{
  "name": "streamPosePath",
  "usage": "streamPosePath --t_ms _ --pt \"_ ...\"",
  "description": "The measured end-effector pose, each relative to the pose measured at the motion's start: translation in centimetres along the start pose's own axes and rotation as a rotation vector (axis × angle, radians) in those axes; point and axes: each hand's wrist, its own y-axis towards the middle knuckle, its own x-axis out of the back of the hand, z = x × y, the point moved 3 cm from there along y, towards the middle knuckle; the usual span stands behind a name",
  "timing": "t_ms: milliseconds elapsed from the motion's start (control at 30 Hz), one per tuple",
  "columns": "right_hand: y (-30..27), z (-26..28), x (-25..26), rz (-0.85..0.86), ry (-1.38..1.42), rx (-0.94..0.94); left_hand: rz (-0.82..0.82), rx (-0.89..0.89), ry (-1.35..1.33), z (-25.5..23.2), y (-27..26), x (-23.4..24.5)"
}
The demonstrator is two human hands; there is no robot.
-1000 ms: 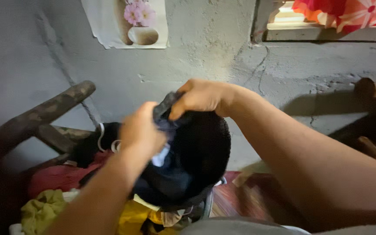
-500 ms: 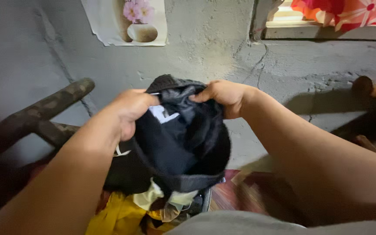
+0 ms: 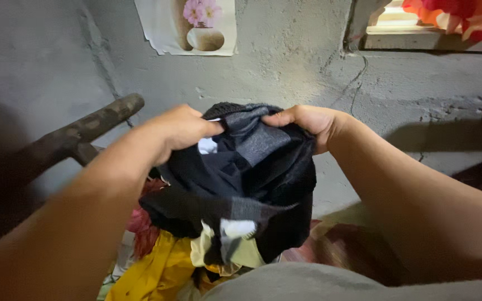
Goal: The person folds several pieces of clothing one by one, including a pink floral garment, a blue and white checkered item, a black garment, and a yellow garment. Each item is unfolded, smoothed, and folded into a compact shape, then placed on a bamboo bench.
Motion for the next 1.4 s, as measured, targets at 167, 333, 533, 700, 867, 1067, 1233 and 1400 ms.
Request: streamPosePath --t_ms 167,333,533,700,867,1067,1233,1400 --pt "0.9 1.2 -1.8 -0.004 0.041 0.052 0.143 -0.052 -0.273 0.3 -1.9 -3.0" --pt "1.2 2.2 -1.5 0.029 0.016 0.073 -0.115 -0.125 -0.138 1.5 -0.3 -6.2" --pt "0.5 1.8 0.2 -0.665 -0.881 0.477 0.560 0.261 -1.055 3.0 1.9 -5.9" --pt "-2.6 2.0 -2.3 -0.829 -0.886 0.945 0.557 0.171 -1.152 1.9 2.5 -5.0" --pt "-2.3 0.4 -6.1 -0.397 -0.776 0.396 0.546 -0.006 -1.152 2.4 2.2 -3.9" --pt "-4.1 2.1 -3.1 0.014 0.185 0.302 0.312 0.150 -0.923 6.0 1.9 1.8" --pt "-3.3 2.6 -2.9 0.063 0.389 0.320 -0.341 0.318 -0.286 7.3 4.3 3.9" --pt "-1.9 1.4 -5.6 -0.403 0.428 0.229 -0.346 -0.088 -0.403 2.1 1.5 -0.3"
